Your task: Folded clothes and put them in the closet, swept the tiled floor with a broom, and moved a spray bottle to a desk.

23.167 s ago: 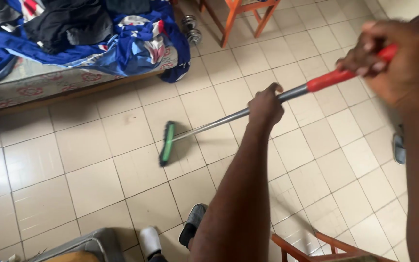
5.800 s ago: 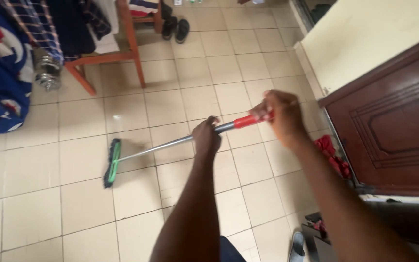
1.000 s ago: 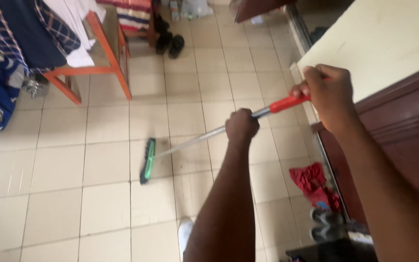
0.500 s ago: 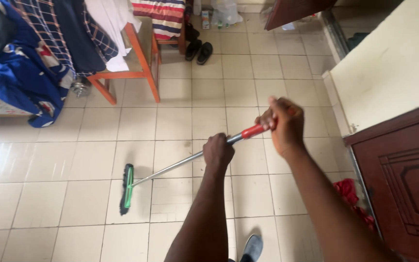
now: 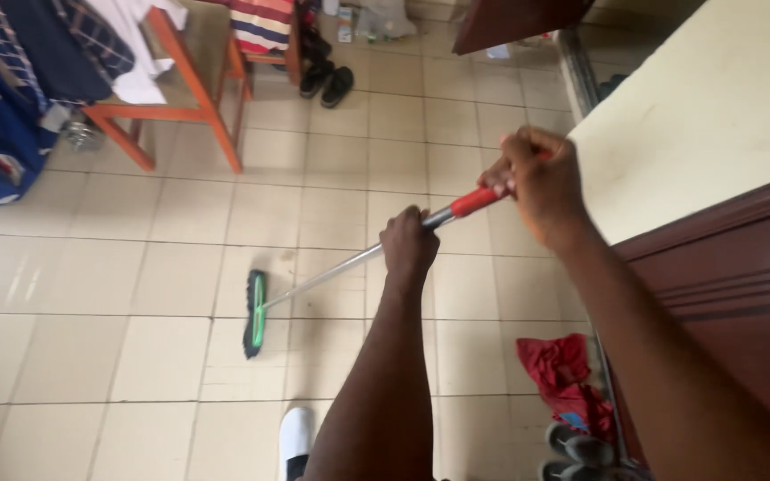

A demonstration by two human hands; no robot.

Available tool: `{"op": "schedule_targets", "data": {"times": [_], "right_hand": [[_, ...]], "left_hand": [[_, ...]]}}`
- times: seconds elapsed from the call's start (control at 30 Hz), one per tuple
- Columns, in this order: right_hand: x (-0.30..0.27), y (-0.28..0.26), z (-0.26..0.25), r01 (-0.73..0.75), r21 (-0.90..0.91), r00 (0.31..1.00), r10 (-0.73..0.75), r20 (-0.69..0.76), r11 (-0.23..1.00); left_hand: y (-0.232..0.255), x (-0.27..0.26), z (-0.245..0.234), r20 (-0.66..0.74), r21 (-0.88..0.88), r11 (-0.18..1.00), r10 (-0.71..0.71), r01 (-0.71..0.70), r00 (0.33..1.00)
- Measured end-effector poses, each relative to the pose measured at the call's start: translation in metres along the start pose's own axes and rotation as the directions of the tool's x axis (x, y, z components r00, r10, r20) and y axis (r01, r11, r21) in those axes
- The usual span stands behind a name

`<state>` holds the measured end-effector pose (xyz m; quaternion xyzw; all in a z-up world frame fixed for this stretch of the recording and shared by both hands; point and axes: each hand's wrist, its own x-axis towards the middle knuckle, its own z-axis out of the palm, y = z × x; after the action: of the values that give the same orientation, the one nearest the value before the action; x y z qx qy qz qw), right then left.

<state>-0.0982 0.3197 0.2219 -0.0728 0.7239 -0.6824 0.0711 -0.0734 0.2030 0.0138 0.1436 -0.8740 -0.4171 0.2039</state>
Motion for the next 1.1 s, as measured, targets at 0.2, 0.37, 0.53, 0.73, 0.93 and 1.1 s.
{"op": "schedule_targets", "data": {"times": [0.2,0.37,0.53,0.73,0.93,1.1], "right_hand": [[0.019,-0.027,-0.048,0.142,0.063,0.969,-0.152,0.197,0.988],[0.026,-0.002,-0.004,0.177,0.157,0.937,-0.215,0.276,0.972],[-0.001,0.043,0.058,-0.077,0.104,0.973,0.052,0.226,0.992],[0.008,0.125,0.071,-0.119,0.291,0.908,-0.014,0.418,0.949],[0.077,0.052,0.041,0.146,0.001,0.905,-0.135,0.404,0.989],[0.147,-0.041,0.054,0.279,-0.119,0.887,-0.208,0.413,0.953]], "left_hand": [[0.055,0.021,-0.002,0.144,-0.075,0.994,-0.074,0.086,0.987],[0.003,0.014,-0.032,0.065,0.000,0.992,-0.122,0.122,0.990],[-0.083,-0.035,-0.067,0.031,0.135,0.968,-0.218,0.212,0.975],[-0.135,-0.069,-0.048,-0.043,0.260,0.943,-0.202,0.206,0.979],[-0.085,-0.008,0.019,-0.304,0.118,0.977,-0.136,0.179,0.943],[0.007,0.108,-0.014,-0.194,-0.122,0.912,-0.409,0.392,0.892]]}}
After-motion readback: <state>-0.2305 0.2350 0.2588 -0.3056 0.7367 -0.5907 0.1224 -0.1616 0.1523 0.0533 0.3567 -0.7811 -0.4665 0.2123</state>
